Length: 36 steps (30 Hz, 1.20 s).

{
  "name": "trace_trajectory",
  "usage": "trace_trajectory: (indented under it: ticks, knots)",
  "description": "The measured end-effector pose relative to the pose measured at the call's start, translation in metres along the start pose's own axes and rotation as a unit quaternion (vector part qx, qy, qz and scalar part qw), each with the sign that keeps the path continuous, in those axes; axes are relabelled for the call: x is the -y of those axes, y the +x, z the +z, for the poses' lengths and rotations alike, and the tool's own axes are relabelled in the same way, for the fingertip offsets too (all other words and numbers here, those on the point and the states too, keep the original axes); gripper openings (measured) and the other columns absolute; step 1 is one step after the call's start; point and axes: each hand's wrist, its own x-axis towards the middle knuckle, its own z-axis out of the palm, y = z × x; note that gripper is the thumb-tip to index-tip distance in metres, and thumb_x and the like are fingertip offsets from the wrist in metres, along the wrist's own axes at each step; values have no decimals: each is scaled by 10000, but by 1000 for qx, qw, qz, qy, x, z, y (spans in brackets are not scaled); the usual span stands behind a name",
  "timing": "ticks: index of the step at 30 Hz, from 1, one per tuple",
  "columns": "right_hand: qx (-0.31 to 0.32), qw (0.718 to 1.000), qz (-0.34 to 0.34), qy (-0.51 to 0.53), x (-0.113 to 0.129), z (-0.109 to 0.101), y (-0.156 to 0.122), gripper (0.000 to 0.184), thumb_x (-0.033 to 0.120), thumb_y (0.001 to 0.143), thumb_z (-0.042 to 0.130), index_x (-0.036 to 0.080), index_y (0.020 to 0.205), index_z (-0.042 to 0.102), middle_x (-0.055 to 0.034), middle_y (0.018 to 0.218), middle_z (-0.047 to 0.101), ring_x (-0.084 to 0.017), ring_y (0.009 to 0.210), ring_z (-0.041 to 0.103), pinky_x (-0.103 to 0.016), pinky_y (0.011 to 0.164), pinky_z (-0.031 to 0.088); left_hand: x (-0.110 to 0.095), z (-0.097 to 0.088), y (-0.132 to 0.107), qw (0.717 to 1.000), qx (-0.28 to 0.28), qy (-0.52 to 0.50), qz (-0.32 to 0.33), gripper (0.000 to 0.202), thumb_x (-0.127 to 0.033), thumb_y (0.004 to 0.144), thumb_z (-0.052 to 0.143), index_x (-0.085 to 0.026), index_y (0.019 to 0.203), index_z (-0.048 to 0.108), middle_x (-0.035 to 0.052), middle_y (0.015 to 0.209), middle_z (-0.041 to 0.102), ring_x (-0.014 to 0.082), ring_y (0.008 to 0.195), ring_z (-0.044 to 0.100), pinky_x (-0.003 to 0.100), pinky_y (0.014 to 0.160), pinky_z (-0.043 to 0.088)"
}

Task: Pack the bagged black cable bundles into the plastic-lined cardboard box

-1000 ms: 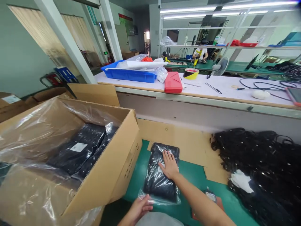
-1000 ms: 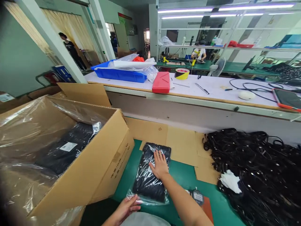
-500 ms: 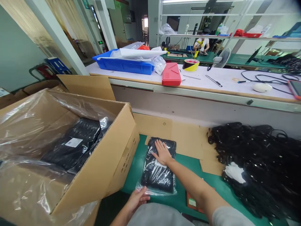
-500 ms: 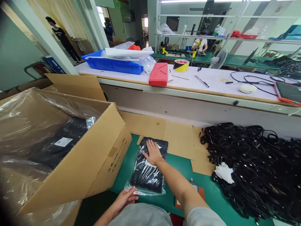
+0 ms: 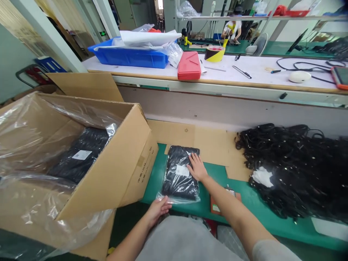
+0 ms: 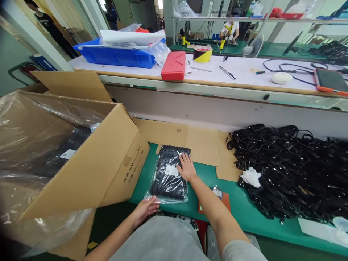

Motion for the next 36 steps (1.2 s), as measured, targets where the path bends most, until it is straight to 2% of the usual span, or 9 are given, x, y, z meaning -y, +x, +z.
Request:
trace_trajectory:
  ticks: [4, 6, 8, 10, 15, 22, 29, 33, 36]
  knots:
    - [-66, 978, 169, 107, 0, 11, -58, 644, 402, 993, 247, 55, 1533, 202, -169, 1592, 210, -296, 1471, 186, -454, 1184, 215, -2, 5, -5, 1000, 5, -21, -7, 242, -329, 872, 704, -106, 926, 627, 149, 973, 741, 167, 795, 717, 229, 682, 551]
    - [-72, 949, 256, 171, 2, 24, -99, 591, 370, 998, 267, 62, 1503, 287, -230, 1479, 402, -324, 1353, 418, -479, 1103, 362, -2, 6, -7, 999, 5, -30, -14, 218, -328, 892, 678, -126, 933, 605, 139, 986, 737, 168, 812, 715, 243, 702, 555]
    - [-61, 915, 317, 241, 6, 38, -134, 482, 358, 995, 408, 120, 1415, 429, -200, 1327, 559, -289, 1164, 592, -465, 985, 480, -1, 7, -8, 999, 5, -34, -21, 205, -320, 893, 677, -140, 922, 584, 127, 966, 734, 175, 825, 716, 253, 708, 556]
    - [-50, 878, 360, 312, 11, 48, -157, 362, 338, 984, 508, 136, 1283, 534, -129, 1171, 646, -230, 1002, 660, -418, 871, 548, 0, 7, -7, 999, 8, -31, -26, 195, -303, 889, 682, -146, 939, 578, 119, 980, 729, 180, 841, 716, 260, 714, 555]
    - [-25, 788, 414, 455, 17, 52, -168, 187, 299, 965, 584, 118, 985, 629, -28, 890, 668, -143, 764, 663, -309, 704, 576, 3, 14, -5, 999, 35, 4, -36, 239, -316, 870, 703, -135, 988, 599, 146, 1114, 707, 193, 863, 713, 281, 734, 556]
    - [12, 712, 417, 565, 17, 38, -173, 73, 182, 925, 632, 110, 913, 633, -22, 893, 674, -145, 808, 669, -302, 725, 576, 1, 21, -5, 997, 45, 62, -1, 273, -366, 865, 702, -109, 935, 646, 175, 1095, 718, 197, 865, 712, 249, 713, 536]
    - [28, 703, 407, 583, 28, 42, -178, 72, 183, 941, 606, 114, 926, 621, -12, 882, 664, -136, 802, 665, -279, 707, 572, 5, 18, -3, 998, 9, 69, 12, 261, -359, 854, 712, -112, 916, 658, 151, 1005, 743, 166, 763, 711, 213, 620, 519]
    - [63, 733, 417, 533, 38, 44, -168, 239, 293, 959, 593, 117, 798, 603, 23, 699, 630, -88, 580, 608, -212, 551, 518, 1, 18, -6, 997, -3, 83, -6, 283, -381, 843, 719, -111, 900, 657, 150, 949, 750, 182, 740, 717, 227, 610, 518]
    - [64, 773, 436, 456, 42, 48, -153, 356, 268, 955, 593, 134, 633, 524, 84, 503, 499, -46, 369, 428, -164, 387, 364, -3, 16, 4, 994, -24, 104, -14, 285, -392, 787, 769, -138, 827, 645, 153, 918, 753, 225, 743, 728, 251, 583, 514]
